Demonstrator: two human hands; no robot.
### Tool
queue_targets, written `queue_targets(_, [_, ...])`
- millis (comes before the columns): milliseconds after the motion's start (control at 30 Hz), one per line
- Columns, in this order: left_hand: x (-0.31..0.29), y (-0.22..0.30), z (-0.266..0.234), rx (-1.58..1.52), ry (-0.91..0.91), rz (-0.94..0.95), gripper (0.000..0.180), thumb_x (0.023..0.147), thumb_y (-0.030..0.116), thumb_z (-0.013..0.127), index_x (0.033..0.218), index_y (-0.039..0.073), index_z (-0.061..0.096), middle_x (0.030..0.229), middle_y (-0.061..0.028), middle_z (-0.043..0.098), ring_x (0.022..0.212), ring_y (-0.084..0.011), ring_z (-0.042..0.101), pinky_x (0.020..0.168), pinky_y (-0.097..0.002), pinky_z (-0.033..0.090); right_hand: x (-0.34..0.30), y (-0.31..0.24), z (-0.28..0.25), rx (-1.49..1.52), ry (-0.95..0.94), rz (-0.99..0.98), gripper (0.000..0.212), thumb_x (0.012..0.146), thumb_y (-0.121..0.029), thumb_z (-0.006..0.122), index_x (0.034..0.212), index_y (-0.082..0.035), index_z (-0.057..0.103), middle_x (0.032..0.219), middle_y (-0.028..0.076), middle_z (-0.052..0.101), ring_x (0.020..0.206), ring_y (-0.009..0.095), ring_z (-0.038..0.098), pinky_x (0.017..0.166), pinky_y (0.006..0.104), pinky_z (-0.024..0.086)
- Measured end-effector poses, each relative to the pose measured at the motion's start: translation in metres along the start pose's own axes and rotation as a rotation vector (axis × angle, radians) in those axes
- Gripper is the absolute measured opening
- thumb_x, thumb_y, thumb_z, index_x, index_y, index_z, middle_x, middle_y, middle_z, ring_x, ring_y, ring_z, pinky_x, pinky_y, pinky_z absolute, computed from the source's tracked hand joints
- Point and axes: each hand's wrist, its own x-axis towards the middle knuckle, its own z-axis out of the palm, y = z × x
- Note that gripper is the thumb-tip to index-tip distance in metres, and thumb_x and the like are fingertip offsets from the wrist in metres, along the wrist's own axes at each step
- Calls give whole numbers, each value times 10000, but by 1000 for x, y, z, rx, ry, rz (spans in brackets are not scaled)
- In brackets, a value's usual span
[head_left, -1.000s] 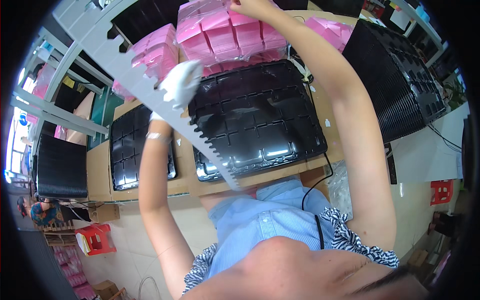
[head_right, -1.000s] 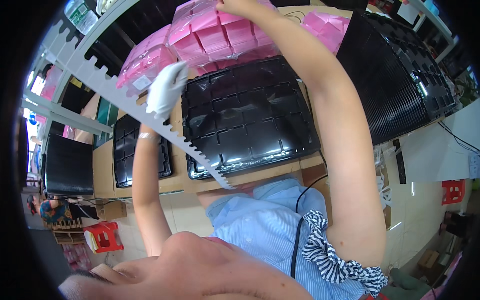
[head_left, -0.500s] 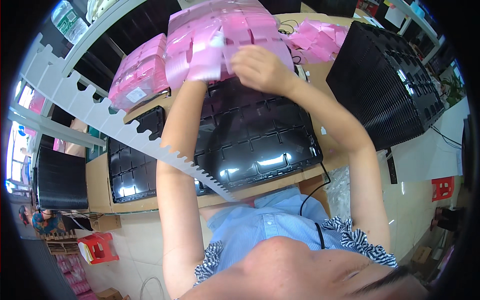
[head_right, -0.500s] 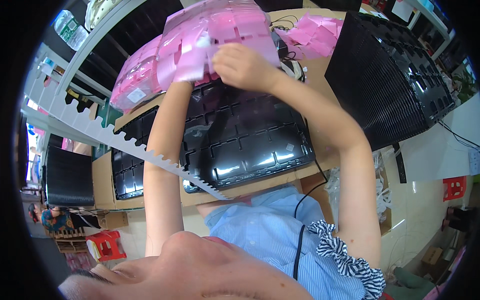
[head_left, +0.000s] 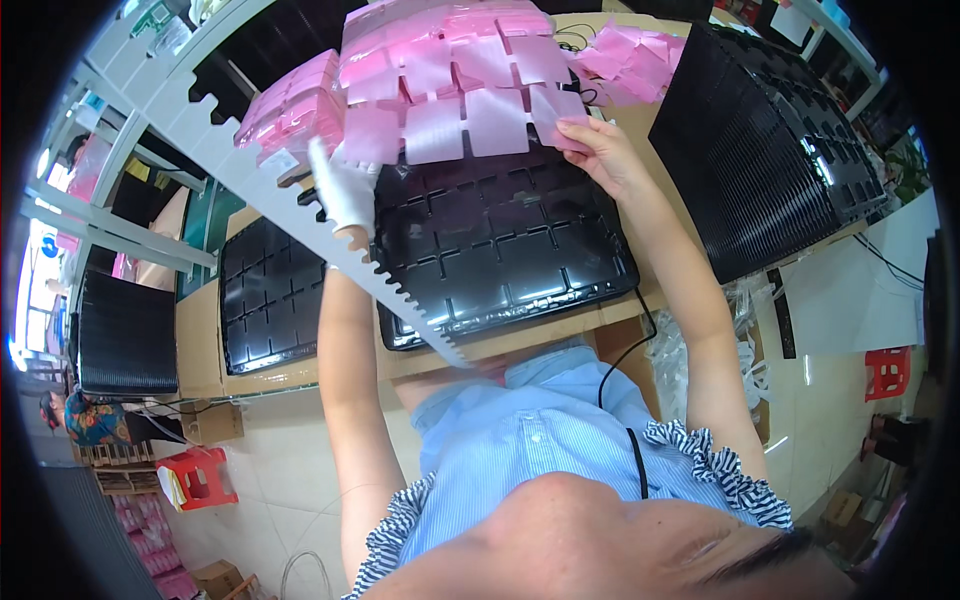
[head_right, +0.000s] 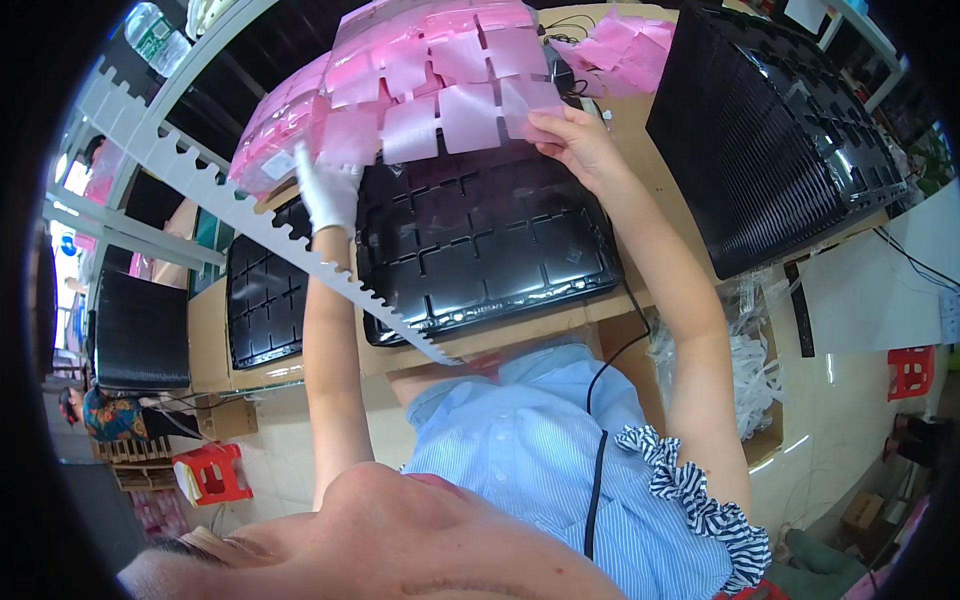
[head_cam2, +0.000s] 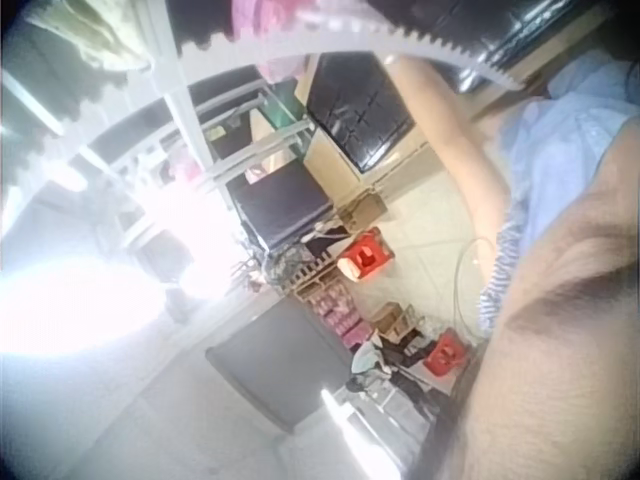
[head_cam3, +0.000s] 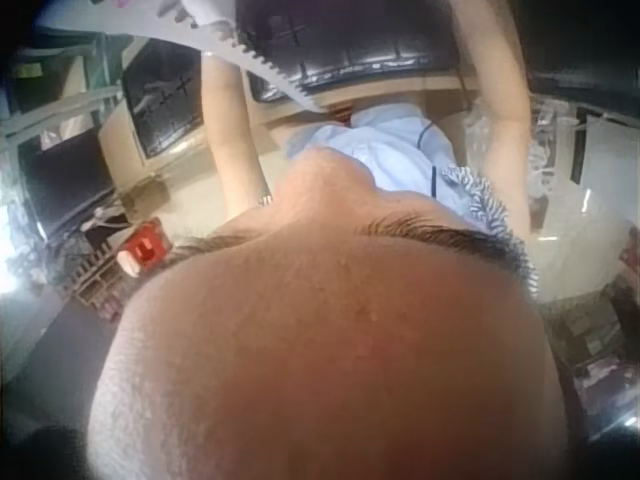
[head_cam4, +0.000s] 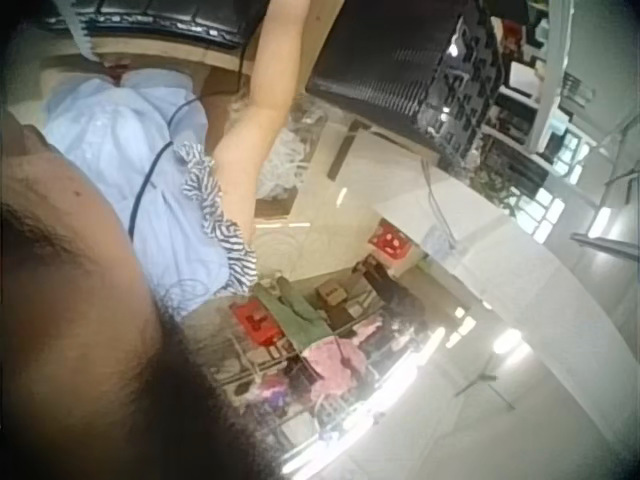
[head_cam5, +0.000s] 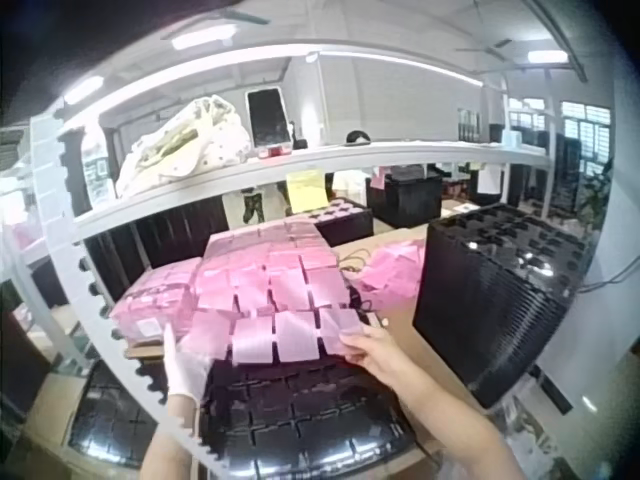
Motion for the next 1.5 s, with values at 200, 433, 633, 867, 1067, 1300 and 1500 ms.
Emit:
queue_targets(200, [-30,27,-13,216,-5,-234,284,870,232,696,1083,62,616,938,-3,628,723,-106,604,665,-195,475,-33,-9,-1,-182,-77,68,273,856,-211,696,1055,-36,631,969,53,679,843,120,663,730,220,514])
queue_targets(433, [-49,33,-5,706,181,191,357,848,333,710,999,13,665,823,-45,655,706,-107,618,638,-224,463,-11,6,-8,-306,18,-28,260,851,-251,703,1012,-52,659,915,22,663,832,89,625,723,221,495])
queue_targets(633, [-58,9,-8,824,-118,57,326,836,320,726,957,21,685,841,-47,664,778,-113,593,736,-260,464,19,18,14,-343,68,-71,253,832,-248,713,987,-53,667,903,12,656,813,98,616,702,241,492])
queue_targets(867, [-70,9,34,807,-162,179,270,859,229,714,1033,27,670,945,-9,650,857,-78,563,799,-229,441,29,39,-40,-738,354,-487,439,777,-241,741,1098,5,571,1041,128,621,950,233,609,792,351,497])
queue_targets(1067, [-46,12,22,471,-47,141,271,884,239,674,1049,24,660,926,3,633,861,-75,537,813,-230,416,2,-3,81,-1138,-176,-1097,982,656,-414,817,1419,-68,307,1447,199,287,1330,385,278,1089,481,251])
queue_targets(1300, [-43,34,49,629,-203,157,407,871,241,695,1191,8,603,988,-16,642,903,-87,554,843,-236,433,134,-9,149,-978,15,-906,564,734,-442,720,1133,-62,604,1146,206,572,1048,396,547,977,418,426])
queue_targets(1500, [-38,28,27,819,-276,58,392,852,240,715,1150,5,615,990,-51,659,891,-100,580,836,-246,454,147,-4,207,-1524,235,-783,431,763,-351,678,1037,-23,622,1061,213,599,1007,344,599,814,447,516])
